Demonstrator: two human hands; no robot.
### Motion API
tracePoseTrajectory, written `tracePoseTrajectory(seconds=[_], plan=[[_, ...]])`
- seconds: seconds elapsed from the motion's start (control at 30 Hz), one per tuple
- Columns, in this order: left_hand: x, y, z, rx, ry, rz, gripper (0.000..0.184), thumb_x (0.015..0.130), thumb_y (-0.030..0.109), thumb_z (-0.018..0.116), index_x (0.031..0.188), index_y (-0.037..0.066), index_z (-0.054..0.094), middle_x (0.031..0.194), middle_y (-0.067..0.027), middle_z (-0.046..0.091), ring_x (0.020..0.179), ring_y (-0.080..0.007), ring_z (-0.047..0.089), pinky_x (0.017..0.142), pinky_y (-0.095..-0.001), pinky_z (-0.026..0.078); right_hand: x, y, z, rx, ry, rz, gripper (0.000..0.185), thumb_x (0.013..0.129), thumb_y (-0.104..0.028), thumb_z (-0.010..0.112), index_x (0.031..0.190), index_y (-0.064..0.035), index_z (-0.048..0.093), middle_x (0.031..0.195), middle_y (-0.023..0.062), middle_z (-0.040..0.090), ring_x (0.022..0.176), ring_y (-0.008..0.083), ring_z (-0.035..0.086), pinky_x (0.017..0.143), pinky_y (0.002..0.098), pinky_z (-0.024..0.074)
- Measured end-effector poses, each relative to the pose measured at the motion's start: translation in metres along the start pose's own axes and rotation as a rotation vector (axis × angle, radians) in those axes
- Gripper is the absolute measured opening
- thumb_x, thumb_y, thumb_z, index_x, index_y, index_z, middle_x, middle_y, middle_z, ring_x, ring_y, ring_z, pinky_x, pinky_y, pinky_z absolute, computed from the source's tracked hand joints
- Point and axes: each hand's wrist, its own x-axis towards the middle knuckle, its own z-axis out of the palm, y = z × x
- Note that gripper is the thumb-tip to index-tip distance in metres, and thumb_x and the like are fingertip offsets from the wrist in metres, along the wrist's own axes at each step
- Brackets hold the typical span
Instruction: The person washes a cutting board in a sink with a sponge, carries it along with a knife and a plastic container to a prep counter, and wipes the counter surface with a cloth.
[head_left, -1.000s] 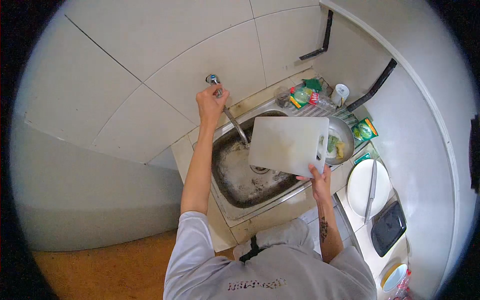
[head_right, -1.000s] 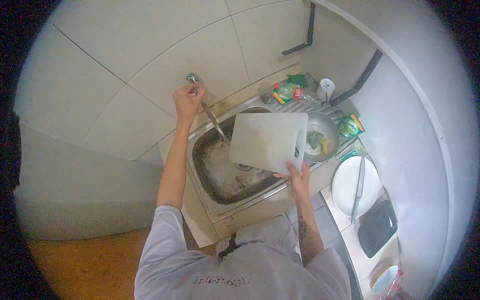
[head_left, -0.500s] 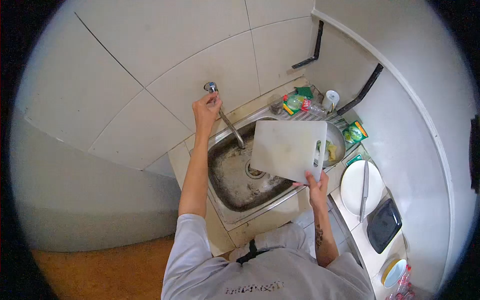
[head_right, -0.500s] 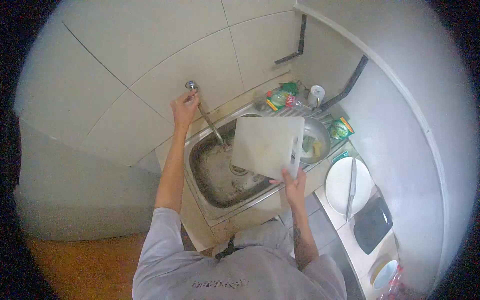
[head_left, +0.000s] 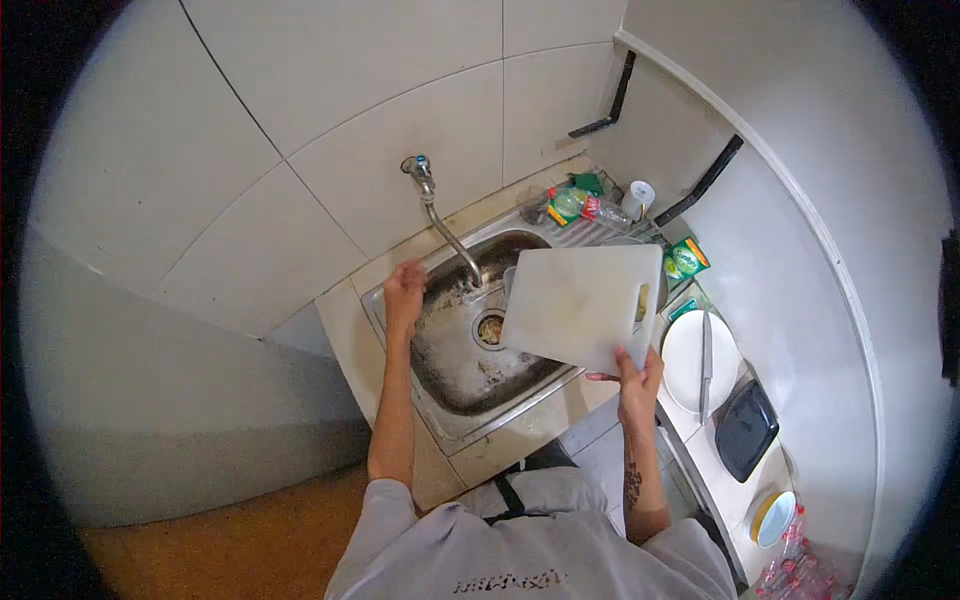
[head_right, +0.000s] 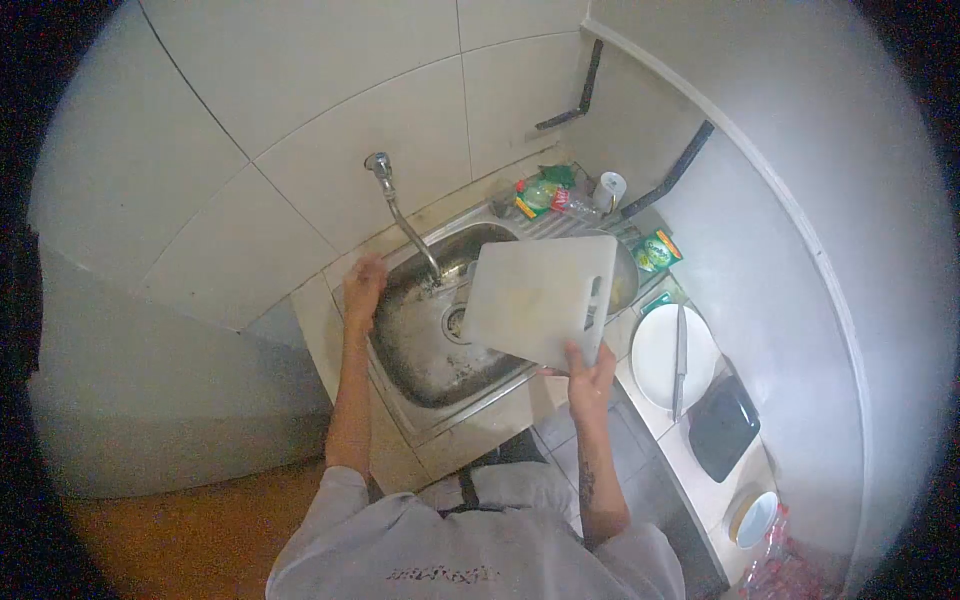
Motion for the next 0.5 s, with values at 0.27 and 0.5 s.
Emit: tracePoseTrajectory(seconds=[0.27, 0.5], plan=[[-0.058, -0.066, 0.031, -0.142, -0.619, -0.327, 0.044, 0.098, 0.040, 0.048, 0.116, 0.001, 0.061, 0.103, -0.0048, 0.065, 0.090, -0.0135, 0.058, 0.080, -0.0281, 0.047, -0.010, 0.022, 0.016, 0.056, 0.056, 0.064, 0.031, 0.092, -0.008, 0.053, 0.115, 0.0119, 0.049, 0.101, 0.0195, 0.061, 0.078, 0.0285, 0.067, 0.056, 0.0352, 0.0614], [-0.113, -0.081, 0.067, -0.085, -0.509, -0.339, 0.036, 0.101, 0.030, 0.045, 0.116, 0.002, 0.061, 0.106, -0.0026, 0.065, 0.094, -0.0103, 0.057, 0.084, -0.0262, 0.045, -0.034, 0.019, 0.016, 0.036, 0.015, 0.040, 0.030, 0.092, -0.009, 0.053, 0.116, 0.0074, 0.050, 0.098, 0.0162, 0.061, 0.080, 0.0259, 0.066, 0.057, 0.0366, 0.0615]])
